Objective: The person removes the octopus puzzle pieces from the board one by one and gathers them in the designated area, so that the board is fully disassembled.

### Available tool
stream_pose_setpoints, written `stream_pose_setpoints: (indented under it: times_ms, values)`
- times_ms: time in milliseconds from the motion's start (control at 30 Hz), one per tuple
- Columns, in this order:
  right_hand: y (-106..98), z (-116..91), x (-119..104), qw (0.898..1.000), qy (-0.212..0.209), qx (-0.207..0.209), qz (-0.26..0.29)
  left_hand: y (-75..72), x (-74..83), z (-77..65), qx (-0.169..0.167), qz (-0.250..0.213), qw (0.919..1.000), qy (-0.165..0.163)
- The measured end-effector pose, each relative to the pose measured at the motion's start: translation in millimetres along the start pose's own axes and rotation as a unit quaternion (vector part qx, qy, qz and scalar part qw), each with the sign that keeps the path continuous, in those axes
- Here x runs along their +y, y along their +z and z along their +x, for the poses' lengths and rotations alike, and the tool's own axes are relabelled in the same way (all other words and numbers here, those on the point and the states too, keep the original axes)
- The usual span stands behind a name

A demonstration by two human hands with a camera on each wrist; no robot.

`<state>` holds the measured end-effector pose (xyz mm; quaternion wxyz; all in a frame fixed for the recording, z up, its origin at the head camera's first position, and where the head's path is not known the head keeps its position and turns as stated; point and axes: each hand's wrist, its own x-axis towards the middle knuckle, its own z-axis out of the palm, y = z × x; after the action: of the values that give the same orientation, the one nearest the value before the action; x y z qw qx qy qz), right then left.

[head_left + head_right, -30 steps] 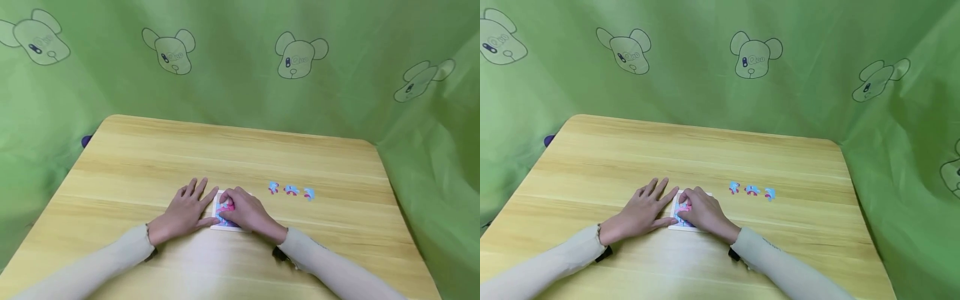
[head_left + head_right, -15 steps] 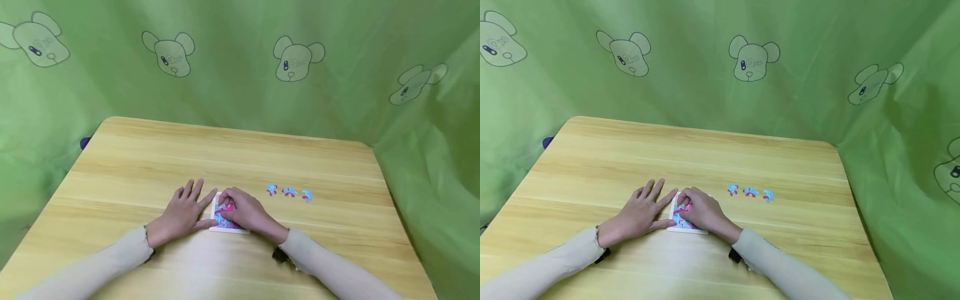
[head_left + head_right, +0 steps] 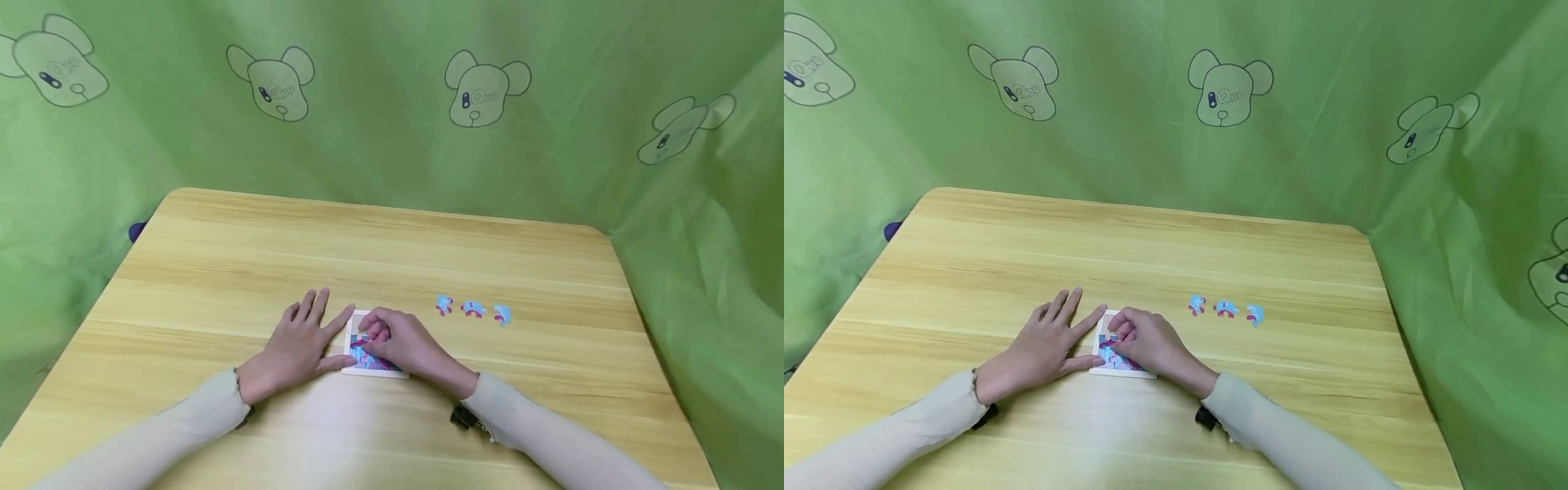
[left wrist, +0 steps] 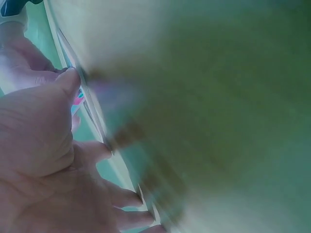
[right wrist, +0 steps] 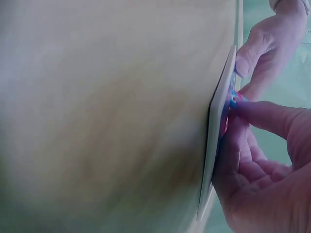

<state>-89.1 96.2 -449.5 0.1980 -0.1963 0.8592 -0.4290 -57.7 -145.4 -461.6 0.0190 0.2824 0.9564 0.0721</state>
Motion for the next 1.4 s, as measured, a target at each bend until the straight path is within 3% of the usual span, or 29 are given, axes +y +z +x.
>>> stream_pose_setpoints:
  times_ms: [567,700,933,1400]
  values:
    - [-9.7,-3.1,1.2,0.998,0.035,-0.015,0.045,-3.2,4.6,2.2,-0.018,0.018,0.9997,-0.007]
    - [-19.1,-5.1,0.2,0.997,0.045,-0.009,0.058,1.4,1.4,4.2,-0.017,0.009,0.9998,-0.005]
    - [-41.8,-14.8,5.6,0.994,0.061,0.005,0.094,-8.1,5.1,5.0,-0.047,-0.025,0.9985,-0.010]
    - [-76.3,-50.7,41.0,0.991,0.090,0.038,0.092,-4.7,5.5,3.7,-0.028,0.004,0.9996,-0.003]
